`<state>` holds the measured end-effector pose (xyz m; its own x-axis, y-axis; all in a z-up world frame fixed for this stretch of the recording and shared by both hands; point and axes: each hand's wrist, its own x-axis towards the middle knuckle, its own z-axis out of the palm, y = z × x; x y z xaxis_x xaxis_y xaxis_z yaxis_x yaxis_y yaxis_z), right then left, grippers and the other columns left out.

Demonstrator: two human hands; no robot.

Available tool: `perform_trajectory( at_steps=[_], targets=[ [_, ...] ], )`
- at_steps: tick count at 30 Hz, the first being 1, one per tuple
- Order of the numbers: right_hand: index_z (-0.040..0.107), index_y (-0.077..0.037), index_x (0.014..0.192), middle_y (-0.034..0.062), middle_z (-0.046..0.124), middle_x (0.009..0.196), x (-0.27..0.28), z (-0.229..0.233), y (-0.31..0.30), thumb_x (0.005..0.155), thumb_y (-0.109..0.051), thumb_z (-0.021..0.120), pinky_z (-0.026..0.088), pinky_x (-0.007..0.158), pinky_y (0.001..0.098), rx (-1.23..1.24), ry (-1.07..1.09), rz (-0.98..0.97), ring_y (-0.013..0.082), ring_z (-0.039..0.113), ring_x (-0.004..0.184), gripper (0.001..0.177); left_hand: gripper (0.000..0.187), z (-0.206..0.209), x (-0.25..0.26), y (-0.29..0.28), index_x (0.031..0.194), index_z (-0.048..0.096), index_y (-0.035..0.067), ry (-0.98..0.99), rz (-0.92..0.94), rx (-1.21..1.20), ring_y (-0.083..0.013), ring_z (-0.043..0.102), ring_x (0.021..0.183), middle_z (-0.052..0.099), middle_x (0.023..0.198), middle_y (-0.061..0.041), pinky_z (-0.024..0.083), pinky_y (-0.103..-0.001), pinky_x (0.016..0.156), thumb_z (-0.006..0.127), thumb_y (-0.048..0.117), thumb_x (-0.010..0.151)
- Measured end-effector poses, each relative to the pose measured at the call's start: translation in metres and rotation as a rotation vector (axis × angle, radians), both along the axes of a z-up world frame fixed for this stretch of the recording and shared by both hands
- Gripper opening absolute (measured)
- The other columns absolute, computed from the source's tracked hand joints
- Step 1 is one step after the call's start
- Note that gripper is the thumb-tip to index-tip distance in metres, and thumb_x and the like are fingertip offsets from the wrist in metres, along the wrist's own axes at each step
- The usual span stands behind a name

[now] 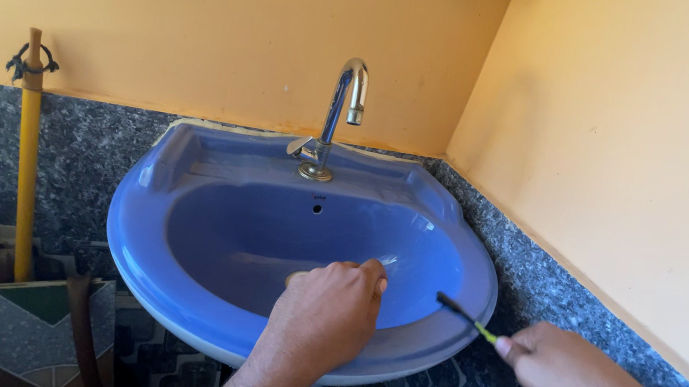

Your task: The person scrubs the rim and interior of a blue pedestal sink using a green toothbrush and a bar of soap. They repeatedly wet the brush under the faucet and continue scrubbing different sections of the sink basin and pedestal.

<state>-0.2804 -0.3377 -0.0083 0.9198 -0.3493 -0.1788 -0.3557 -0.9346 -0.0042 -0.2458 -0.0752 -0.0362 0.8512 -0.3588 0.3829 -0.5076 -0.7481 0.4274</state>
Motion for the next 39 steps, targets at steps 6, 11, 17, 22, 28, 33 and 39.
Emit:
perform_trajectory(
  at_steps=[6, 11, 17, 22, 28, 33, 39],
  targets=[
    [0.077, -0.011, 0.101, 0.0107, 0.075, 0.078, -0.008, 0.003, 0.004, 0.1, -0.048, 0.048, 0.055, 0.082, 0.0469, -0.029, -0.01, -0.021, 0.0286, 0.071, 0.077, 0.047, 0.029, 0.0, 0.0, 0.0, 0.108, 0.064, 0.01, -0.018, 0.003, 0.042, -0.0378, 0.072, 0.082, 0.074, 0.082, -0.014, 0.053, -0.058, 0.074, 0.044, 0.031, 0.105],
    [0.076, -0.01, 0.106, 0.0144, 0.077, 0.083, 0.014, 0.001, -0.023, 0.104, -0.05, 0.043, 0.055, 0.082, 0.0454, -0.018, 0.023, -0.051, 0.0302, 0.073, 0.081, 0.052, 0.029, 0.005, -0.003, 0.0, 0.11, 0.063, 0.01, 0.054, 0.019, 0.08, -0.0353, 0.074, 0.078, 0.073, 0.081, -0.011, 0.051, -0.057, 0.074, 0.042, 0.03, 0.106],
    [0.081, -0.007, 0.099, -0.0005, 0.081, 0.078, 0.023, -0.03, -0.05, 0.108, -0.043, 0.045, 0.057, 0.073, 0.0362, 0.22, -0.186, 0.389, 0.0171, 0.071, 0.075, 0.052, 0.026, -0.002, 0.001, 0.004, 0.103, 0.065, 0.01, -0.078, -0.037, -0.043, -0.0377, 0.072, 0.077, 0.074, 0.081, -0.014, 0.051, -0.058, 0.069, 0.047, 0.029, 0.103],
    [0.068, -0.017, 0.117, 0.0139, 0.073, 0.069, 0.001, -0.006, -0.007, 0.102, -0.034, 0.057, 0.053, 0.071, 0.0432, 0.091, -0.261, 0.069, 0.0282, 0.07, 0.067, 0.026, 0.026, -0.005, 0.003, 0.003, 0.101, 0.061, 0.006, -0.058, -0.061, 0.007, -0.0376, 0.073, 0.076, 0.072, 0.082, -0.015, 0.055, -0.055, 0.069, 0.046, 0.027, 0.104],
    [0.075, -0.02, 0.109, 0.0112, 0.076, 0.074, -0.01, 0.008, 0.011, 0.099, -0.029, 0.063, 0.055, 0.075, 0.0424, -0.001, -0.22, 0.083, 0.0265, 0.073, 0.071, 0.018, 0.026, -0.011, 0.01, 0.002, 0.097, 0.062, 0.003, -0.103, -0.107, -0.026, -0.0381, 0.072, 0.077, 0.071, 0.081, -0.018, 0.057, -0.052, 0.068, 0.048, 0.024, 0.104],
    [0.077, -0.018, 0.108, 0.0108, 0.077, 0.09, 0.04, -0.006, -0.032, 0.096, -0.026, 0.062, 0.055, 0.081, 0.0453, -0.072, -0.327, 0.088, 0.0289, 0.073, 0.084, 0.022, 0.026, -0.008, 0.008, 0.002, 0.1, 0.061, 0.004, -0.05, -0.096, -0.028, -0.0382, 0.073, 0.078, 0.071, 0.082, -0.018, 0.058, -0.052, 0.069, 0.047, 0.025, 0.105],
    [0.076, -0.02, 0.118, 0.0137, 0.08, 0.098, 0.049, -0.013, -0.027, 0.104, -0.026, 0.052, 0.058, 0.089, 0.0439, -0.086, -0.231, 0.008, 0.031, 0.078, 0.092, 0.029, 0.027, -0.007, 0.008, 0.002, 0.101, 0.061, 0.004, -0.028, -0.092, -0.019, -0.0389, 0.072, 0.078, 0.071, 0.081, -0.018, 0.058, -0.053, 0.07, 0.047, 0.027, 0.105]
  ],
)
